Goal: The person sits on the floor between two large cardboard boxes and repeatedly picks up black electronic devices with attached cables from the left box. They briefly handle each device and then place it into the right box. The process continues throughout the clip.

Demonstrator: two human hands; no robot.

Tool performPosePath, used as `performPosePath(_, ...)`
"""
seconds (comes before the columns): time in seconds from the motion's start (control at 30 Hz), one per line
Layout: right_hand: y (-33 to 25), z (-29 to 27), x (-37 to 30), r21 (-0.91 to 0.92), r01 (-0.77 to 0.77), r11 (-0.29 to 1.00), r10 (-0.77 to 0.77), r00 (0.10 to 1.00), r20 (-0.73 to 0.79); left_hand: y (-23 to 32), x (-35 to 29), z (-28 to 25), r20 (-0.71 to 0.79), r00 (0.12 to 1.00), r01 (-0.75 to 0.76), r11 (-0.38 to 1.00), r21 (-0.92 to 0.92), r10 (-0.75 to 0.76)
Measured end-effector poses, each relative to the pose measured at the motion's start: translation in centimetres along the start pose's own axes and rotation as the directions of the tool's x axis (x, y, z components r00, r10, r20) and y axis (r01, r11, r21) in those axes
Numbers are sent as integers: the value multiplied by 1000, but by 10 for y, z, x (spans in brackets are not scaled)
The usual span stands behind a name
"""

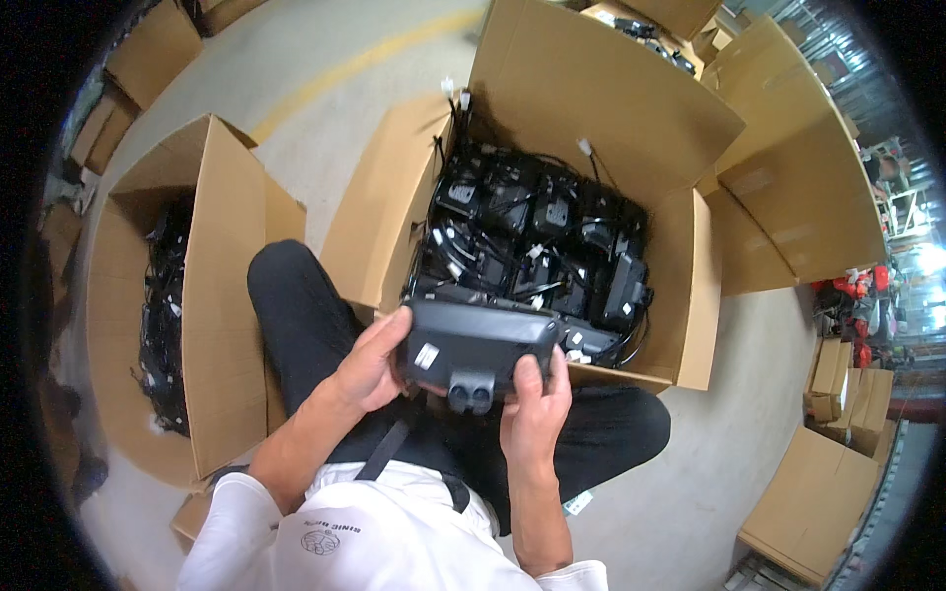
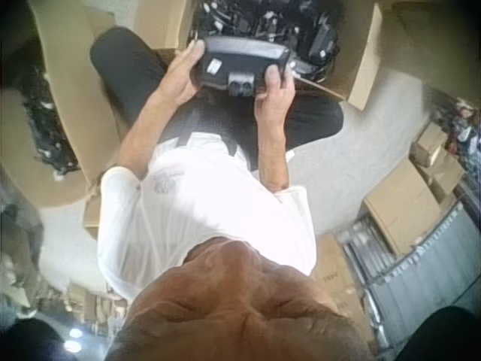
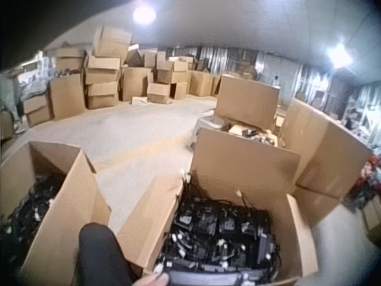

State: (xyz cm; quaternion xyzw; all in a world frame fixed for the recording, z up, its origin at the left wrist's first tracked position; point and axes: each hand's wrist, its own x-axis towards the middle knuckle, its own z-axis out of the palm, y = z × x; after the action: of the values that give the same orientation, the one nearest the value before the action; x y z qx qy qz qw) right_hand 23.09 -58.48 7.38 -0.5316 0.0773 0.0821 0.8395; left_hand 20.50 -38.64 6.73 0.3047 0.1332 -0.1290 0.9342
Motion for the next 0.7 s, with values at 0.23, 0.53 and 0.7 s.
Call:
performPosePath(0.23,-7,-8,9,-163,25,986,-3,991,134,7,6,14,-80,985,-140,983,119,150)
performPosePath(0.53,-102,7,55,-410,31,912,111,942,317,76,38,46,-136,826,-528,836,151,546)
performPosePath(0.7,-193,40,150,-99,179,979,-151,959,240,134,91,16,-62,788,-578,770,271,613)
